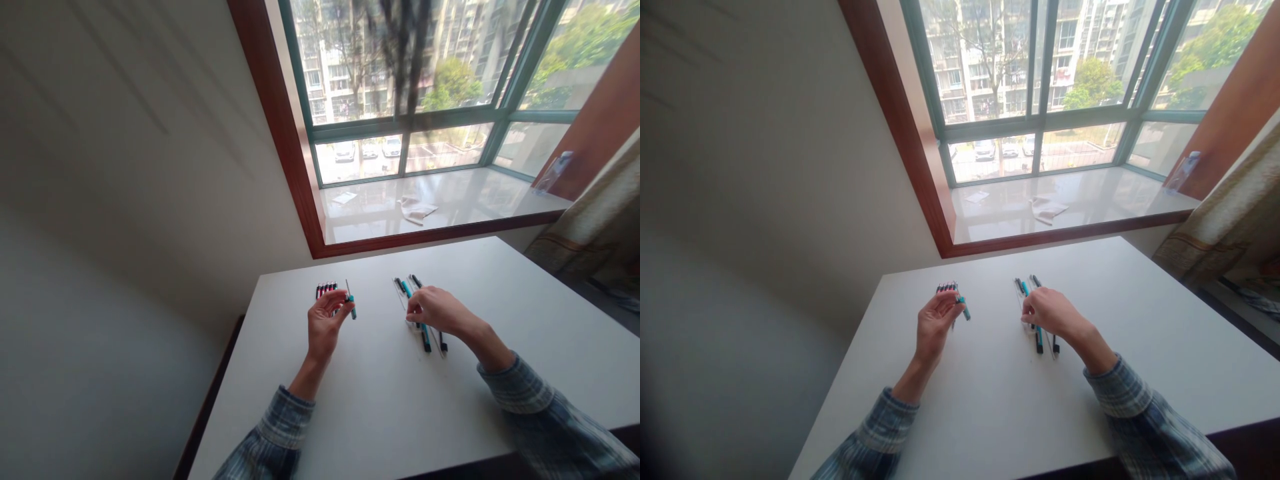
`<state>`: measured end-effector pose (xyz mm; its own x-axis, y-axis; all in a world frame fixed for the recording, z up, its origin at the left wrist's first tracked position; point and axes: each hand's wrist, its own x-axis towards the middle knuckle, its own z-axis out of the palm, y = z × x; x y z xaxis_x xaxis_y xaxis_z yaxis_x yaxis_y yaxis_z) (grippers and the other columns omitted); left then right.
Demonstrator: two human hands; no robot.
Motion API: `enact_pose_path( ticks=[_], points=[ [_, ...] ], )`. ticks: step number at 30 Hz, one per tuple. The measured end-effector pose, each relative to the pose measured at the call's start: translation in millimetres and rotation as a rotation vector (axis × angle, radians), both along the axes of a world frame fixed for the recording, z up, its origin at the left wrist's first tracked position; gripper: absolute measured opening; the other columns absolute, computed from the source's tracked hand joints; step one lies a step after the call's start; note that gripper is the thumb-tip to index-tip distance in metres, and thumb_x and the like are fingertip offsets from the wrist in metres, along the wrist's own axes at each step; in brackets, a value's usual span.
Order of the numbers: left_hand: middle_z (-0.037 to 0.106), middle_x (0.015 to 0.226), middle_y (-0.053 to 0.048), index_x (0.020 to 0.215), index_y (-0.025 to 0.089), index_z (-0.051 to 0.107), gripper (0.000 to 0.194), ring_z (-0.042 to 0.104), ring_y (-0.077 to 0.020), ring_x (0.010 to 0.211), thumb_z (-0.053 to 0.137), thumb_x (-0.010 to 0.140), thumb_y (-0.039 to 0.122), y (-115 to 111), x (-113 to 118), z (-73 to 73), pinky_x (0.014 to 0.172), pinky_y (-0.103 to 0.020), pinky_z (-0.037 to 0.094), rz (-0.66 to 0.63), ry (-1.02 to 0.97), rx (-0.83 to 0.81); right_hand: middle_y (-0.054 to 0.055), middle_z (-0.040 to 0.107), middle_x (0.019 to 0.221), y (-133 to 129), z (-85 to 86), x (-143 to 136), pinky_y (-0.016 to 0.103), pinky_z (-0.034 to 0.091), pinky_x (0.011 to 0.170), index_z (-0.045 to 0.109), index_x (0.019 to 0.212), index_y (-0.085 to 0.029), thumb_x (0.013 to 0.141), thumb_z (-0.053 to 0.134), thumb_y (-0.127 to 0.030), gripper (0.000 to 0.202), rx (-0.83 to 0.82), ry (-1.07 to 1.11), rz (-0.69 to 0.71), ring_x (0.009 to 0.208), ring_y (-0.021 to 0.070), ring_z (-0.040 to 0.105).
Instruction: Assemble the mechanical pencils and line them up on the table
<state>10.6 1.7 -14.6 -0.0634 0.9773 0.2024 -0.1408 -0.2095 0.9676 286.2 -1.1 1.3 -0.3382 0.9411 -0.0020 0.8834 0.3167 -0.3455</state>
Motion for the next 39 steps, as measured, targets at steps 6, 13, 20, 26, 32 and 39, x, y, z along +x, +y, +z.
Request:
enact_pose_path(
  ticks=[6, 13, 20, 26, 32, 39],
  points=[
    [0.076, 0.093, -0.006, 0.099, 0.017, 0.075, 0.035, 0.070, -0.0197, 0.088, 0.088, 0.069, 0.030, -0.3, 1.7, -1.6, 0.083, -0.032, 0.055, 0.002, 0.037, -0.010, 0.004, 0.077, 0.082, -1.1, 1.2, -8.1, 0.029, 0.040, 0.064, 0.080, 0.078, -0.025, 0.083, 0.072, -0.031, 0.011, -0.073, -0.074, -0.008, 0.079, 0.0229, 0.068],
    [0.077, 0.094, -0.005, 0.100, 0.019, 0.075, 0.032, 0.069, -0.0193, 0.089, 0.085, 0.072, 0.029, -1.2, 2.2, -0.5, 0.083, -0.031, 0.053, -0.001, 0.119, -0.015, 0.009, 0.076, 0.081, -11.9, -2.9, -31.3, 0.033, 0.044, 0.069, 0.079, 0.078, -0.021, 0.082, 0.072, -0.025, 0.009, -0.039, -0.035, 0.018, 0.081, 0.0262, 0.068],
    [0.077, 0.098, -0.007, 0.102, 0.019, 0.075, 0.028, 0.069, -0.0199, 0.087, 0.080, 0.078, 0.032, -3.2, 0.5, 0.0, 0.083, -0.034, 0.051, -0.020, 0.343, -0.021, 0.004, 0.075, 0.080, 5.2, 20.2, -43.1, 0.031, 0.048, 0.073, 0.076, 0.081, -0.020, 0.085, 0.071, -0.032, 0.014, -0.195, 0.567, 0.244, 0.077, 0.0191, 0.065],
    [0.079, 0.096, -0.005, 0.098, 0.022, 0.077, 0.022, 0.070, -0.0206, 0.087, 0.078, 0.079, 0.033, -2.7, -0.9, -1.3, 0.084, -0.035, 0.049, -0.043, 0.434, -0.008, 0.003, 0.072, 0.075, 33.1, 10.5, -42.7, 0.026, 0.044, 0.063, 0.073, 0.082, -0.017, 0.081, 0.078, -0.040, 0.024, -0.417, 1.179, 0.151, 0.064, 0.0124, 0.056],
    [0.080, 0.095, -0.002, 0.095, 0.026, 0.080, 0.016, 0.069, -0.0209, 0.088, 0.076, 0.080, 0.033, -6.6, 1.1, 1.2, 0.085, -0.035, 0.048, -0.061, 0.510, 0.013, 0.005, 0.075, 0.086, 27.6, -15.7, -48.1, 0.029, 0.047, 0.074, 0.077, 0.104, -0.020, 0.074, 0.085, -0.041, 0.038, -0.500, 1.423, -0.065, 0.076, 0.0140, 0.062],
    [0.080, 0.095, -0.003, 0.095, 0.027, 0.081, 0.016, 0.068, -0.0219, 0.089, 0.075, 0.080, 0.030, -9.2, 4.3, 4.9, 0.083, -0.035, 0.048, -0.075, 0.540, 0.021, 0.004, 0.076, 0.088, 29.3, -14.8, -47.5, 0.029, 0.050, 0.076, 0.075, 0.091, -0.020, 0.070, 0.089, -0.040, 0.032, -0.341, 1.563, -0.184, 0.077, 0.0143, 0.065]
  ],
)
